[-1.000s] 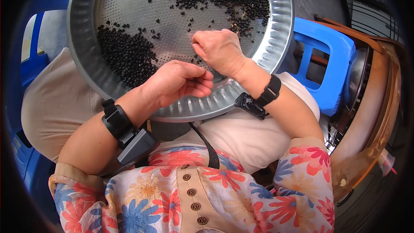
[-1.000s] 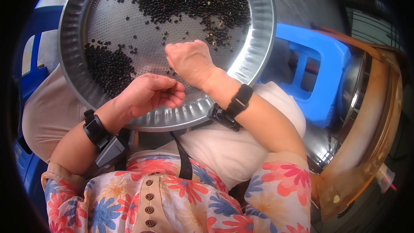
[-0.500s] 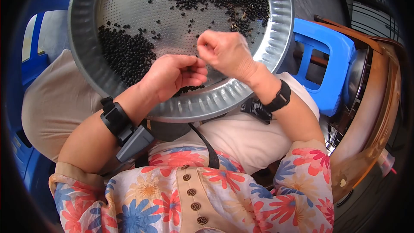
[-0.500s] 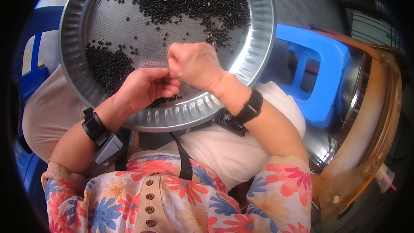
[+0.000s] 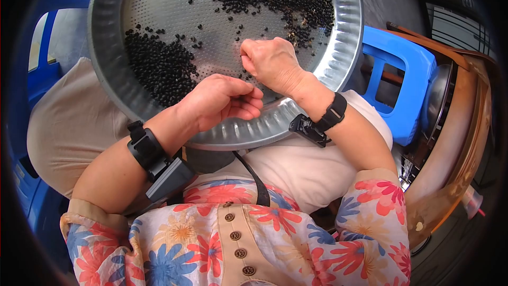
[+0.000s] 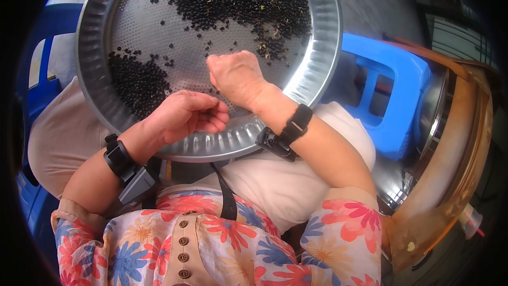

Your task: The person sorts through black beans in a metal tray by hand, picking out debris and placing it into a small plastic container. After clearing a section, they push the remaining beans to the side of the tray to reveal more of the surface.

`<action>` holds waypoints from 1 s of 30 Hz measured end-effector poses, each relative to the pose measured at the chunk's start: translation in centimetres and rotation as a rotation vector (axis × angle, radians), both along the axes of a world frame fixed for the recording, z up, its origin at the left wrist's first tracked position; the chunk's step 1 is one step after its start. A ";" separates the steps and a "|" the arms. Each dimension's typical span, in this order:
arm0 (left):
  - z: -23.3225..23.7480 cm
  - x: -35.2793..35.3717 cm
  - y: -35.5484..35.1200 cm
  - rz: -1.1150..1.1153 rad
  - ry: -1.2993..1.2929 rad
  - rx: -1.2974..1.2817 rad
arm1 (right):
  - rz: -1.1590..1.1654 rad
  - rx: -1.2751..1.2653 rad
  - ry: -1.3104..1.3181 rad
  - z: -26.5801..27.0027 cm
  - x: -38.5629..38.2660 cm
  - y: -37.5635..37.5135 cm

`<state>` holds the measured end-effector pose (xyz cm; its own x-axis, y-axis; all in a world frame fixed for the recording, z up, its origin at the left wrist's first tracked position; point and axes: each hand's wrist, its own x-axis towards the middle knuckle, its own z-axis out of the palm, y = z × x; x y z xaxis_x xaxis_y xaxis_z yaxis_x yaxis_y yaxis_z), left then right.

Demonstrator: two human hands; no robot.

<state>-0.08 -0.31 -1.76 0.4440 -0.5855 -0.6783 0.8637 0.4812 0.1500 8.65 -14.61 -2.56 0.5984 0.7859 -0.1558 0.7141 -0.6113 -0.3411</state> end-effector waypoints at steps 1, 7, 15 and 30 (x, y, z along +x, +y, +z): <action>0.0 0.1 0.0 0.005 0.009 0.001 | 0.001 0.001 0.000 0.1 0.1 0.0; 0.0 0.1 -0.1 0.005 0.012 0.007 | -0.036 0.015 0.035 0.8 0.1 0.2; 0.0 0.3 0.1 -0.007 0.004 0.013 | -0.019 0.022 0.054 0.2 0.0 0.5; -0.8 0.9 0.5 0.195 0.045 0.068 | -0.165 0.178 0.032 2.8 2.4 -2.4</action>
